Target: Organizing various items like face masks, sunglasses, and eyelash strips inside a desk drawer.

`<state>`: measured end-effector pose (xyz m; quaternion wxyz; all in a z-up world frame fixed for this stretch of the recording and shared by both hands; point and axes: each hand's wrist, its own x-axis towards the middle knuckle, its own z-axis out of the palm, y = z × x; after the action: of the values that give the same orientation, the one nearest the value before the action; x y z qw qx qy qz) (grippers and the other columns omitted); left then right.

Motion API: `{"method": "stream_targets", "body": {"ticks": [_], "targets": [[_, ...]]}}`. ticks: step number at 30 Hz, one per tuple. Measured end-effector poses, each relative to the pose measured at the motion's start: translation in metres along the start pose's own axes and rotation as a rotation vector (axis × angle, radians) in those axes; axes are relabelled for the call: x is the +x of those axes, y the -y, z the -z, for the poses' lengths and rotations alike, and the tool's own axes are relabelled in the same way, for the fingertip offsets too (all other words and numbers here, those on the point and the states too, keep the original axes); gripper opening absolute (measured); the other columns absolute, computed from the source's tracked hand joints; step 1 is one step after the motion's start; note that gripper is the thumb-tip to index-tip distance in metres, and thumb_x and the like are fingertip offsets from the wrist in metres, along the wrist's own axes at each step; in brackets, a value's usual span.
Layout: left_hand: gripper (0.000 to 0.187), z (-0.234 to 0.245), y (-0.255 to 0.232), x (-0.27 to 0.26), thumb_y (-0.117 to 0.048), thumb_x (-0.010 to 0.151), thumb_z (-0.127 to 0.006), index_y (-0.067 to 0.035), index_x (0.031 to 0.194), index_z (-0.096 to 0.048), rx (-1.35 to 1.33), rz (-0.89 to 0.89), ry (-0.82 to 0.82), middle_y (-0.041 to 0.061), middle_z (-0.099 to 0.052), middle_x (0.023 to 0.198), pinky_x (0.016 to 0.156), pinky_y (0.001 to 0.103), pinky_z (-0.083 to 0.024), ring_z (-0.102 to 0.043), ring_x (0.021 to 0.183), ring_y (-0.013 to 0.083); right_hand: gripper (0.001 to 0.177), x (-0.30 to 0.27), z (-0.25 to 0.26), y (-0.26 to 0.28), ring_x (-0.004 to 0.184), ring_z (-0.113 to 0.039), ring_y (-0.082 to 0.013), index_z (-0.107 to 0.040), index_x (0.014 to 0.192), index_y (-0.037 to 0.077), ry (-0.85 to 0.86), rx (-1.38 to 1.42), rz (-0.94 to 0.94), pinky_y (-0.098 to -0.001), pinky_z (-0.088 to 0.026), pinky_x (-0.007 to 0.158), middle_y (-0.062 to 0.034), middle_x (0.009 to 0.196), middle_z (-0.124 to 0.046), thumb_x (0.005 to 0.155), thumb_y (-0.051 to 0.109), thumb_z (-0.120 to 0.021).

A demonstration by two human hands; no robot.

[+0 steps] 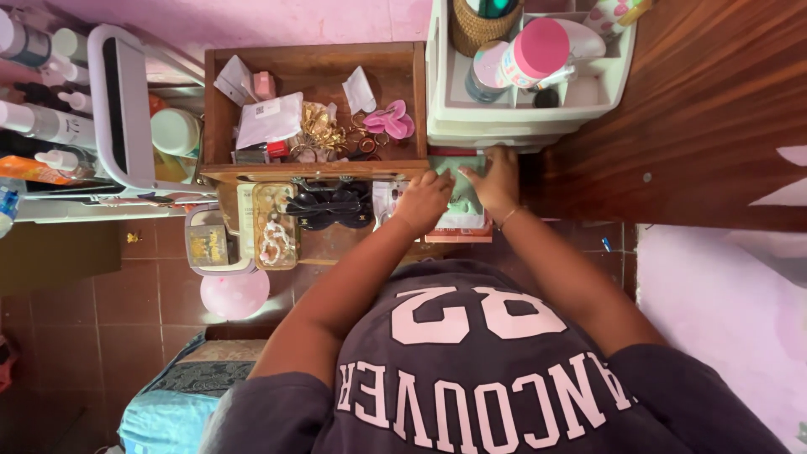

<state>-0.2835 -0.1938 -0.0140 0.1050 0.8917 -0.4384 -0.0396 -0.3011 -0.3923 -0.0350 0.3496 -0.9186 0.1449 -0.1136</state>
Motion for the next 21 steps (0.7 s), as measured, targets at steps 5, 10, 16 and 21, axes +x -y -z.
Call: {"method": "stream_targets", "body": {"ticks": [5,10,16,21], "targets": [[0.047,0.06,0.012,-0.034,-0.02,0.083,-0.074,-0.007,0.128,-0.067,-0.399,0.072,-0.173,0.013,-0.061,0.135,0.102,0.05,-0.044,-0.052,0.124,0.036,0.039,-0.012,0.008,0.031,0.092,-0.063,-0.0295,-0.063,0.109,0.003,-0.029,0.149,0.054,-0.0388,-0.054,0.081,-0.0158,0.112,-0.058,0.082,0.016,-0.089],[0.04,0.096,0.055,-0.07,-0.01,0.084,-0.073,-0.009,0.124,-0.069,-0.557,0.167,-0.337,0.013,-0.066,0.125,0.104,0.047,-0.048,-0.06,0.119,0.0364,0.023,-0.009,0.003,0.1,0.081,-0.062,-0.0231,-0.066,0.104,0.005,0.069,0.261,0.165,-0.0338,-0.053,0.073,-0.0114,0.106,-0.06,0.087,0.008,-0.081],[0.03,0.126,0.124,-0.109,-0.01,0.085,-0.076,-0.013,0.115,-0.072,-0.445,0.297,-0.487,0.01,-0.066,0.116,0.103,0.047,-0.048,-0.06,0.115,0.0337,0.018,0.014,-0.035,0.176,0.081,-0.063,-0.0136,-0.064,0.103,0.006,0.176,0.429,0.229,-0.0266,-0.05,0.068,-0.0052,0.099,-0.063,0.092,0.004,-0.077],[0.035,0.148,0.195,-0.131,-0.012,0.08,-0.079,-0.018,0.114,-0.071,-0.235,0.579,-0.506,0.004,-0.063,0.118,0.097,0.048,-0.042,-0.055,0.116,0.0294,0.036,0.043,-0.089,0.194,0.08,-0.06,-0.0112,-0.058,0.121,0.004,0.308,0.498,0.152,-0.0266,-0.051,0.07,-0.0037,0.095,-0.064,0.091,0.007,-0.078]]}}
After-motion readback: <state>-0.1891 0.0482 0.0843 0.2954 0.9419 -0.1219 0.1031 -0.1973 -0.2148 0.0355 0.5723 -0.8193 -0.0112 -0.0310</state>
